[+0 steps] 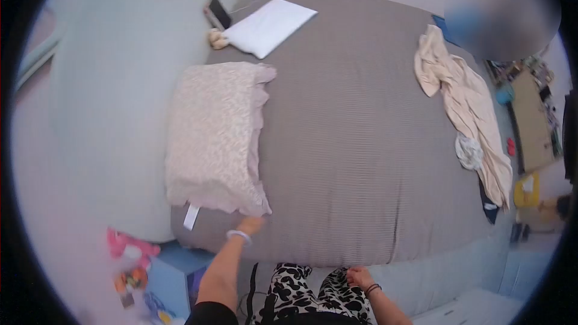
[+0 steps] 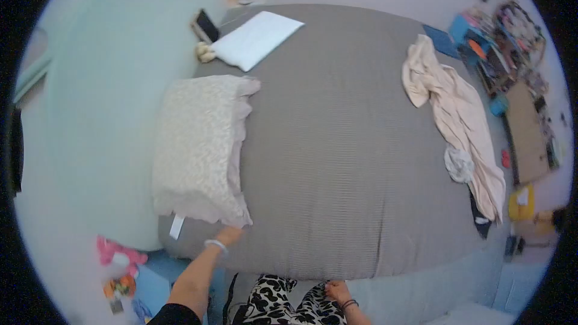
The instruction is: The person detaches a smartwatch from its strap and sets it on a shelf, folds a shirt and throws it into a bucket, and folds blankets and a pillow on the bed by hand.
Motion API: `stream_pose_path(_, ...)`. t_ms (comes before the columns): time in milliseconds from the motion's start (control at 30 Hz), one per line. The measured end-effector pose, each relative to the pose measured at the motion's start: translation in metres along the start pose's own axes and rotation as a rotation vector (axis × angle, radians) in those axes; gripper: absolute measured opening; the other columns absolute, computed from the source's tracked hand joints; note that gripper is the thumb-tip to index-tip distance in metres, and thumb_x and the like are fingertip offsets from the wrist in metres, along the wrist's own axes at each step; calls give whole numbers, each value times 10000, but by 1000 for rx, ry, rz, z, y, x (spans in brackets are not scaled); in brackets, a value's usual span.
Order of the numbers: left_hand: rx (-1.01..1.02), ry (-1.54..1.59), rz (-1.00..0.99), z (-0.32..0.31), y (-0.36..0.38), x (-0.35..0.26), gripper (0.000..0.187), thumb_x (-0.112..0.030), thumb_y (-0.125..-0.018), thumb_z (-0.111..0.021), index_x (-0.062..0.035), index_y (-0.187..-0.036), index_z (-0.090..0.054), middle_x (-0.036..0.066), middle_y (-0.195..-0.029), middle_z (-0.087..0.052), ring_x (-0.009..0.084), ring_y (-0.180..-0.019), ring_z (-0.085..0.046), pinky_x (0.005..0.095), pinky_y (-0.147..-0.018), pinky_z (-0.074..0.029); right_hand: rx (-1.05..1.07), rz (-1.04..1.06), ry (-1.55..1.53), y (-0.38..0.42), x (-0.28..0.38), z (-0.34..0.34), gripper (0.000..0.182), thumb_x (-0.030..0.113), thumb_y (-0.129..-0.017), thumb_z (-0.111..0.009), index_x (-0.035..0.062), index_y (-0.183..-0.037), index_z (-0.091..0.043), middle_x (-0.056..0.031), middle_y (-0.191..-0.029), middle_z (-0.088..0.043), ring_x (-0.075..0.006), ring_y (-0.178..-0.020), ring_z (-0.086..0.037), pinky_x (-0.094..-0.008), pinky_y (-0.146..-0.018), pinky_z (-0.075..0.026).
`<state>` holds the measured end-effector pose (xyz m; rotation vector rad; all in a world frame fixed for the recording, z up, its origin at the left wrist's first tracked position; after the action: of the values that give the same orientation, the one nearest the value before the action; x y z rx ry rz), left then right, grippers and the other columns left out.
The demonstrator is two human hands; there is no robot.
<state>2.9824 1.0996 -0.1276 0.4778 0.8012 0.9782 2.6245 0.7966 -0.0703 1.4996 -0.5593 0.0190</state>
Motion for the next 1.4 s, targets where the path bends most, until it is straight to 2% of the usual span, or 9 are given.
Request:
stream_pose_path(233, 407, 76, -143, -210, 121, -203, 454, -357, -787, -483, -51, -1119, -529, 203, -1084, -560, 353, -1031, -518, 418, -877, -406, 19, 62, -197, 63, -54, 120, 265, 140, -809, -567, -21, -1018, -547, -103, -789, -609, -200, -667, -605, -300, -494, -511)
stream_pose_path(500, 232, 188, -193, -162, 134, -339, 456, -339, -810, -467, -42, -1151, -516, 206, -1121, -542, 333, -1053, -507, 383, -892, -397, -332, 93, -419, 105, -141, 314, 139, 121, -780, -538, 25, -879, -533, -107, -742, -596, -191, -598, -586, -344, -490, -524)
stream_pose_path(867, 187, -453, -174, -166, 15, -359, 366, -218, -806, -519, -11, -1106, -552, 105, -886, -619, 174, -764, -584, 291, -657, -467, -527, 14, -996, 177, -309, 272, 97, 134, -754, -566, 46, -794, -577, -93, -686, -593, -219, -598, -586, -367, -525, -509)
stream_pose_path(967, 356, 4, -79, -191, 25, -427, 384, -223, -808, -514, -10, -1127, -534, 121, -939, -619, 186, -810, -594, 302, -677, -471, -557, -39, -623, 160, -368, 271, 72, 119, -715, -584, 48, -724, -595, -91, -656, -587, -218, -597, -594, -353, -496, -495)
stream_pose_path(1067, 513, 135, -25, -222, 47, -519, 407, -232, -817, -503, -14, -1160, -514, 134, -956, -618, 193, -822, -593, 312, -689, -473, -655, 365, 747, 147, -404, 317, 111, 128, -663, -573, 25, -681, -610, -128, -605, -583, -232, -545, -595, -347, -505, -479)
stream_pose_path(1100, 507, 151, -20, -242, 36, -531, 407, -232, -817, -503, -14, -1160, -514, 134, -956, -618, 193, -822, -593, 312, -689, -473, -670, -22, -48, 126, -418, 334, 178, 187, -696, -569, 16, -690, -617, -147, -603, -598, -249, -566, -604, -348, -542, -490)
stream_pose_path(1233, 434, -292, -203, -321, -4, -604, 410, -252, -818, -498, 1, -1139, -525, 157, -1014, -613, 248, -856, -602, 361, -742, -468, -781, 205, 428, 173, -429, 434, 216, 206, -740, -573, -7, -750, -607, -125, -621, -602, -188, -593, -611, -324, -513, -506)
stream_pose_path(1300, 384, -386, -297, -346, -5, -665, 408, -258, -809, -502, 10, -1115, -538, 173, -1043, -604, 299, -901, -594, 383, -797, -450, -618, 112, -987, 220, -416, 492, 199, 186, -780, -547, 19, -882, -585, -103, -693, -610, -199, -594, -604, -330, -500, -516)
stream_pose_path(1400, 157, -131, -469, -368, -3, -775, 364, -244, -796, -448, -20, -1047, -586, 239, -999, -581, 378, -950, -552, 422, -837, -425, -621, 200, -1169, 252, -440, 568, 154, 116, -801, -500, 47, -933, -540, -88, -729, -603, -165, -597, -594, -301, -444, -507)
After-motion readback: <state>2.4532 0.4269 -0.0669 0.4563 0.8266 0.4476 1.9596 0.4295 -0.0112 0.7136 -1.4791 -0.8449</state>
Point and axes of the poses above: each hand's wrist, its own y-axis away from the middle knuckle, its own z-axis out of the back of the hand, x = y × z, the point moved 1 cm from there along -y, towards the middle knuckle
